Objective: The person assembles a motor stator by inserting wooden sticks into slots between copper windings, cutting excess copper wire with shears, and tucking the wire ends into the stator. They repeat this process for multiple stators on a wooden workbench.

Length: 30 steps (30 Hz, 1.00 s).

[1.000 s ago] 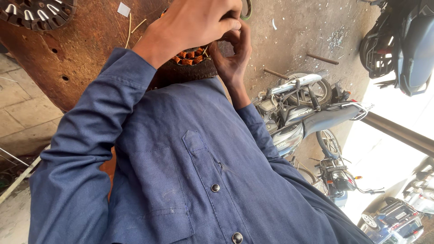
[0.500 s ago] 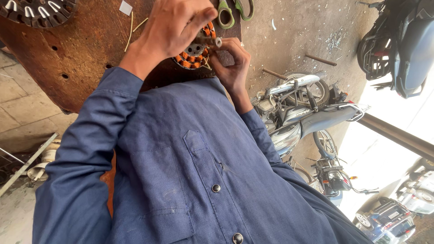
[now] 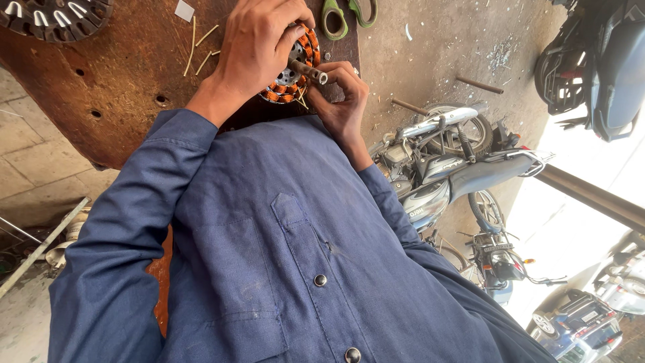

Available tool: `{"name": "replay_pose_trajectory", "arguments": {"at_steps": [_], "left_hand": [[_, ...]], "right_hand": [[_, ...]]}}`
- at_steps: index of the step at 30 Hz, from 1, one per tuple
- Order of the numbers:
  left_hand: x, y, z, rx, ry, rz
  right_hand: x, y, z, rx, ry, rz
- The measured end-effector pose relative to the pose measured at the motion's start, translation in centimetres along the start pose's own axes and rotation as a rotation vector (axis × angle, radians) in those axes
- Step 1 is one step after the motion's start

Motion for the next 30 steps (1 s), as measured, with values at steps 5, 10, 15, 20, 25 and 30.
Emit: {"name": "replay_pose_trajectory", "arguments": {"at_steps": [5, 10, 15, 20, 25, 30], "left_hand": [[0.3, -0.1, -0.3, 0.008, -0.046, 0.034], [0.3, -0.1, -0.3, 0.005, -0.056, 0.058], [0.4, -0.5, -0.3, -0.023, -0.050, 0.076], [0.7, -0.9, -0.6, -0.068, -0.062, 0.074], [0.9, -1.2, -0.3, -0.037, -0.050, 0.090], [0.6, -0.7, 0.7, -0.054, -0.022, 0.085]], "right_hand": [[-0.1, 0.0, 0.0, 0.052, 0.000, 0.001], [-0.3, -0.1, 0.0, 0.081, -0.007, -0.043], [-0.6, -0.1, 0.6, -0.018, 0.032, -0.047], [-1.1, -0.1, 0.2, -0.127, 0.019, -0.038], [-1.9, 0.3, -0.3, -0.011, -0.035, -0.126], [-2.3, 0.5, 0.3, 0.024, 0.011, -0.203]]}}
Point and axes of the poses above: each hand's wrist, its own x-axis away from the middle knuckle, its own y-axis out of the palm, z = x × y, the point moved 10 cm from there along -x, towards the middle knuckle, and after that the axes turned 3 degrees about y, right-handed, at the moved point
